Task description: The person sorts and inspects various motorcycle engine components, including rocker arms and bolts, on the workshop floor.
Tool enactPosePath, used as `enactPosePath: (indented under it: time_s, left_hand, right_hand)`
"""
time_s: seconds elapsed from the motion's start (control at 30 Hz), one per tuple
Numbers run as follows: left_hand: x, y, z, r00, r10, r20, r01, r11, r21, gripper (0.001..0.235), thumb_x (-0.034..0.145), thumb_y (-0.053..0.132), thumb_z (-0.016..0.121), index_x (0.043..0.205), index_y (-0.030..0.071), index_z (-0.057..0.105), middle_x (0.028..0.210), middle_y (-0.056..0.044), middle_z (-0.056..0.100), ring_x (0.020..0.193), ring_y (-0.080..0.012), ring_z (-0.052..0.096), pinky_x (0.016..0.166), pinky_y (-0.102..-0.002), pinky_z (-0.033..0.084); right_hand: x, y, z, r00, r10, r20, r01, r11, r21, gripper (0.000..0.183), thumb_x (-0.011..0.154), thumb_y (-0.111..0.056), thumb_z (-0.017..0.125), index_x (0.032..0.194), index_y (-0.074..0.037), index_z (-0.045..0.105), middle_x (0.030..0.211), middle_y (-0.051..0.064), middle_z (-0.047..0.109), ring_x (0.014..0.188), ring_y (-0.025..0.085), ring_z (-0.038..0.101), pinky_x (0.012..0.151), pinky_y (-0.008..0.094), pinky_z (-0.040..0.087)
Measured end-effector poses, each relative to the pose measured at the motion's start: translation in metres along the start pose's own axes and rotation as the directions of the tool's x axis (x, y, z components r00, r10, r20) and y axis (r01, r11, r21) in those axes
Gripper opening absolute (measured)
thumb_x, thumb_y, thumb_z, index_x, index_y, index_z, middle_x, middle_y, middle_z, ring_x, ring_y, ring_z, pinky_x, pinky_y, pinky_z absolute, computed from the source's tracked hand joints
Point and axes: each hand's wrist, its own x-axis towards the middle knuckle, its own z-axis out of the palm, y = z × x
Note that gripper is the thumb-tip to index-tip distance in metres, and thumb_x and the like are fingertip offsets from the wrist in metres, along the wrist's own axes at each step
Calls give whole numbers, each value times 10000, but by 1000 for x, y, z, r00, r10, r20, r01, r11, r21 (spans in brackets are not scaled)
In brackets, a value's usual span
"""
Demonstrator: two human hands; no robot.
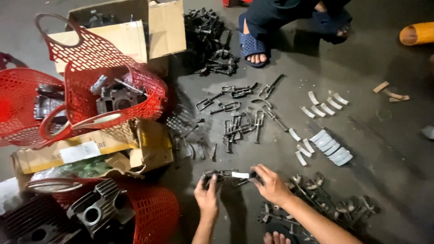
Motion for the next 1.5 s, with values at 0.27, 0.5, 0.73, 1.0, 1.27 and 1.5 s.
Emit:
enactPosePath:
  time_s: [0.27,0.5,0.73,1.0,1.27,1.5]
  left_hand:
    - [15,-31,0,991,70,118,-83,991,106,116,948,28,707,1045,-36,712,963,-43,728,875,-112,654,808,-270,550]
    - [20,-22,14,940,310,142,-341,881,329,153,884,4,742,1030,-34,715,990,-70,740,914,-148,674,870,-277,538]
    - [22,-28,13,922,356,152,-387,829,404,162,878,34,764,1025,-17,721,990,-92,749,898,-173,687,866,-291,548]
    - [21,-18,17,914,366,176,-405,804,436,177,879,46,767,1039,-15,718,1013,-98,747,908,-173,697,858,-288,552]
    - [19,-18,20,931,334,147,-364,847,386,175,882,30,758,1046,-16,716,999,-94,743,894,-165,683,847,-282,545]
    - [19,-15,21,913,374,162,-407,816,409,159,881,25,754,1030,-16,719,989,-82,741,897,-156,686,854,-279,545]
  right_hand:
    - [21,33,41,990,-132,45,136,984,-114,385,837,-124,750,1175,5,616,1141,205,667,1014,420,664,843,456,551]
    - [39,37,44,973,-114,200,173,934,-312,319,814,-94,738,1083,-37,576,1070,178,636,1039,409,615,905,499,490]
    - [38,57,52,971,-49,234,125,937,-325,422,772,-110,772,1136,-37,571,1174,201,623,1107,421,596,942,504,483]
    - [1,52,-33,882,410,-231,-445,887,-124,372,867,-223,719,1183,-35,664,1062,144,728,915,299,735,812,424,613]
    - [-42,133,-67,817,389,-426,-552,741,-382,547,766,-346,875,1065,75,694,1004,285,709,906,435,706,790,497,574]
    - [-25,104,-52,787,497,-365,-592,775,-221,302,894,-299,762,1033,-32,737,1004,153,777,876,280,766,793,407,599]
